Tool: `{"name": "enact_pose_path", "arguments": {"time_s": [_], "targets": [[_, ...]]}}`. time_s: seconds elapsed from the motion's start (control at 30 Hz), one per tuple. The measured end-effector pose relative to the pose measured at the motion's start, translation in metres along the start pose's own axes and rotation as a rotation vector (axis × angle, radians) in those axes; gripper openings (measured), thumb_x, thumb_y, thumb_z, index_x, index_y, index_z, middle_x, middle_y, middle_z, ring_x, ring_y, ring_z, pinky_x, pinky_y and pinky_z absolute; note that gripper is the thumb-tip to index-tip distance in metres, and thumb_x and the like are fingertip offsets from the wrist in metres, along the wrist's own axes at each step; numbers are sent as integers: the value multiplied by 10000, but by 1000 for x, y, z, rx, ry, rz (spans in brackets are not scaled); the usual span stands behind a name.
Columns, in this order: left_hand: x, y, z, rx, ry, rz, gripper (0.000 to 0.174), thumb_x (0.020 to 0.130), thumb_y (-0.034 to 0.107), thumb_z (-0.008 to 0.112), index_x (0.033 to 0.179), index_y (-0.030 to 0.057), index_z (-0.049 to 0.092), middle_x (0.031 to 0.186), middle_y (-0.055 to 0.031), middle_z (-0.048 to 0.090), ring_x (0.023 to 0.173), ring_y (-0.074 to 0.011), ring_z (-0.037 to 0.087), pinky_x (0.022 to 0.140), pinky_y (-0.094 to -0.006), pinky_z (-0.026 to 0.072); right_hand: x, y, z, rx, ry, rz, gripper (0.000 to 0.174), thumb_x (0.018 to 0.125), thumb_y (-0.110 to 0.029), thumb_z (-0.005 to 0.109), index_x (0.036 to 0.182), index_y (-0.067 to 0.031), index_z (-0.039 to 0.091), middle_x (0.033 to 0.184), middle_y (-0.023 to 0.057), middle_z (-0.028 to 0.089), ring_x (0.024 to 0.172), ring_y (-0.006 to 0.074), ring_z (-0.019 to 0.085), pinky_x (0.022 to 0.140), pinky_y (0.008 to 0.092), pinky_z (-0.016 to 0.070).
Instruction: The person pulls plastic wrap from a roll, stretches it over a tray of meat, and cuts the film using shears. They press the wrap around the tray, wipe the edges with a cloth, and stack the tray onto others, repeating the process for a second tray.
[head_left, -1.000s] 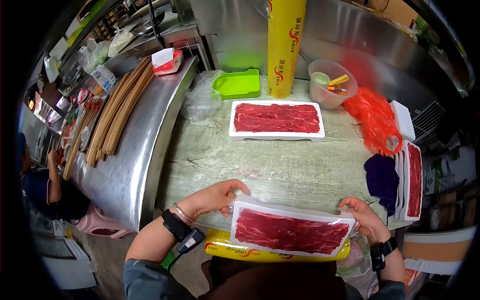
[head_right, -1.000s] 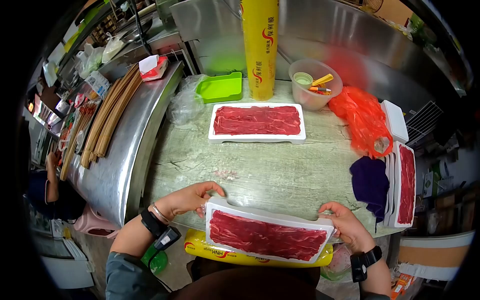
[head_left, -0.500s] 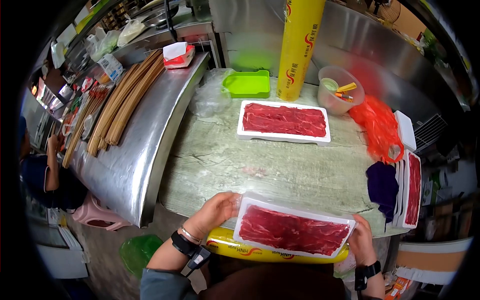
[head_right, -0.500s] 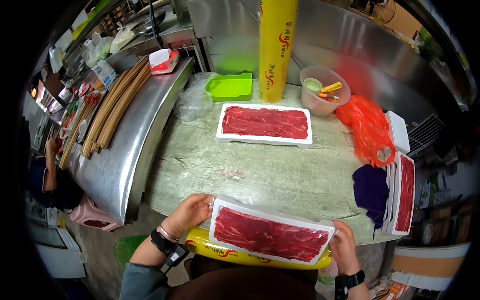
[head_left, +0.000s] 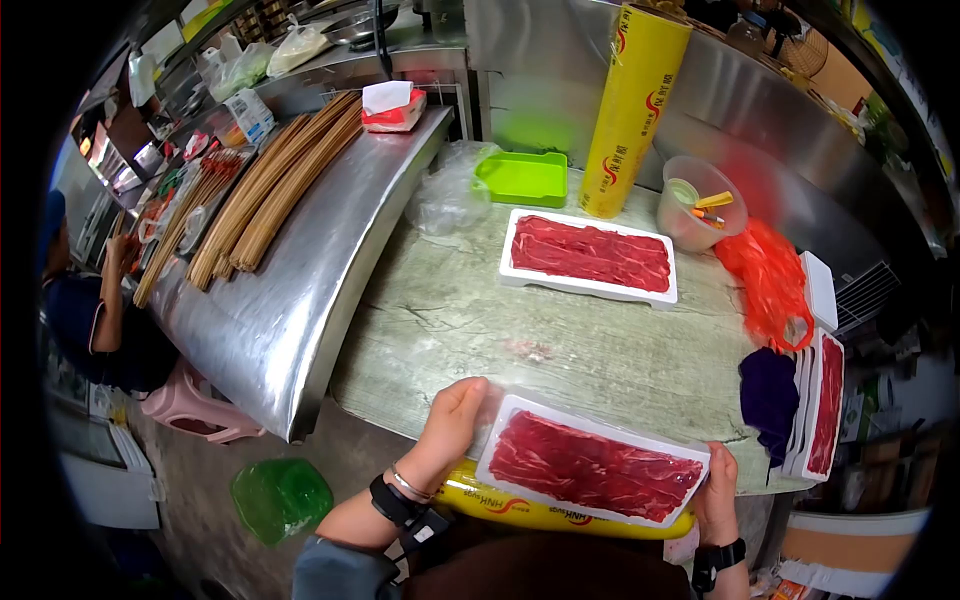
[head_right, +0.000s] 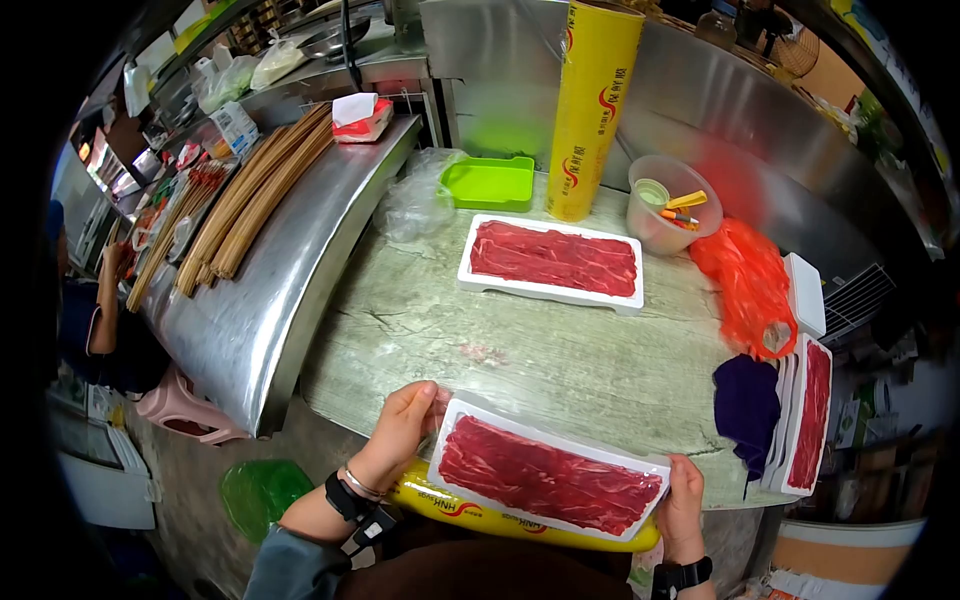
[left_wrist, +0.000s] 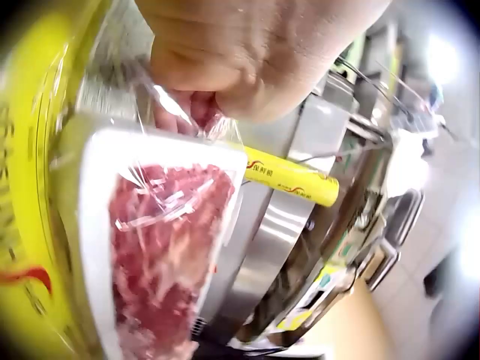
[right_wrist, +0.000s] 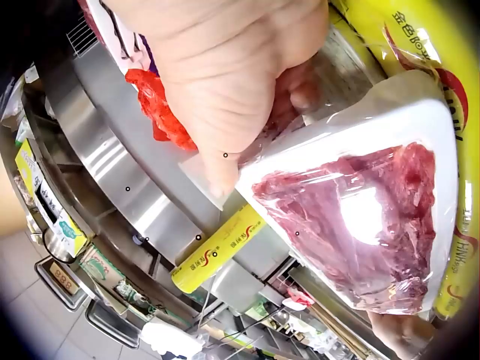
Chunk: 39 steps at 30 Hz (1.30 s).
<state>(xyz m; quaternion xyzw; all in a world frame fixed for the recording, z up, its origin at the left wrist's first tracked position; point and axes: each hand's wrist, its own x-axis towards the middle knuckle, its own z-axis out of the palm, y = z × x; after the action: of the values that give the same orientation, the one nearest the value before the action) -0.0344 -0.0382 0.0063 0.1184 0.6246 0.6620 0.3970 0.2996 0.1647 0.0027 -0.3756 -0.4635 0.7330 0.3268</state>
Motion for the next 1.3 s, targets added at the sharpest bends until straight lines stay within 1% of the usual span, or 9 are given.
{"name": "enact_pose_path", "arguments": {"time_s": [0.17,0.27,0.37,0.47,0.57,0.67,0.77,0.97,1.3], "targets": [[7,-17,10,-273,93,-70,337,1054,227,473,826,9,591,715,33,542,661,-78,476,610,-270,423,-2,-5,8,-2,1,0,311,1035,-280,530,1045,19,615,975,70,679,862,131,634,828,294,511],[10,-22,9,277,135,253,322,1051,217,474,821,17,578,685,12,517,630,-86,448,586,-267,405,-7,-13,11,-94,-67,-42,291,1038,-264,522,1042,13,610,976,64,679,870,124,631,826,292,510],[12,-21,6,320,148,204,310,1050,204,469,824,15,565,676,-17,508,639,-87,439,583,-276,404,-11,-7,13,-110,-45,-39,305,1037,-334,526,1031,-32,571,978,40,664,883,115,626,826,290,510],[19,-16,-3,192,56,76,286,1032,187,485,826,5,561,676,-94,567,610,-195,541,592,-355,451,-12,1,8,-83,-24,-17,305,1036,-334,529,1049,-32,573,995,47,669,902,120,631,844,296,510],[13,-2,1,810,148,481,264,1011,181,504,820,10,567,719,-179,618,663,-357,612,617,-427,478,-14,-4,11,-39,-69,-3,304,1037,-330,528,1059,-30,574,1011,52,672,924,125,633,861,301,510],[12,0,6,900,120,453,232,990,174,521,834,13,579,771,-236,621,751,-455,594,642,-484,481,-17,-4,17,-16,-16,0,308,1042,-335,514,1074,-32,563,1031,54,665,944,128,630,874,305,508],[12,-10,3,846,122,476,253,1006,185,499,839,6,564,748,-203,619,688,-385,613,638,-439,486,-19,-6,19,71,-51,15,325,1032,-322,534,1114,-10,570,1106,98,663,983,161,636,909,337,508],[9,-6,8,-128,39,-131,306,1056,241,475,811,88,574,652,48,502,552,-50,435,485,-249,340,-21,-3,19,40,-51,-58,351,1050,-345,483,1139,-13,554,1033,76,634,980,162,610,920,337,491],[7,-12,5,-130,-62,-123,353,1051,348,471,812,97,538,652,33,475,505,-56,375,448,-225,311,-12,10,-11,-116,-105,-143,422,1055,-378,464,1237,-3,536,1113,108,655,1010,178,636,882,336,521]]}}
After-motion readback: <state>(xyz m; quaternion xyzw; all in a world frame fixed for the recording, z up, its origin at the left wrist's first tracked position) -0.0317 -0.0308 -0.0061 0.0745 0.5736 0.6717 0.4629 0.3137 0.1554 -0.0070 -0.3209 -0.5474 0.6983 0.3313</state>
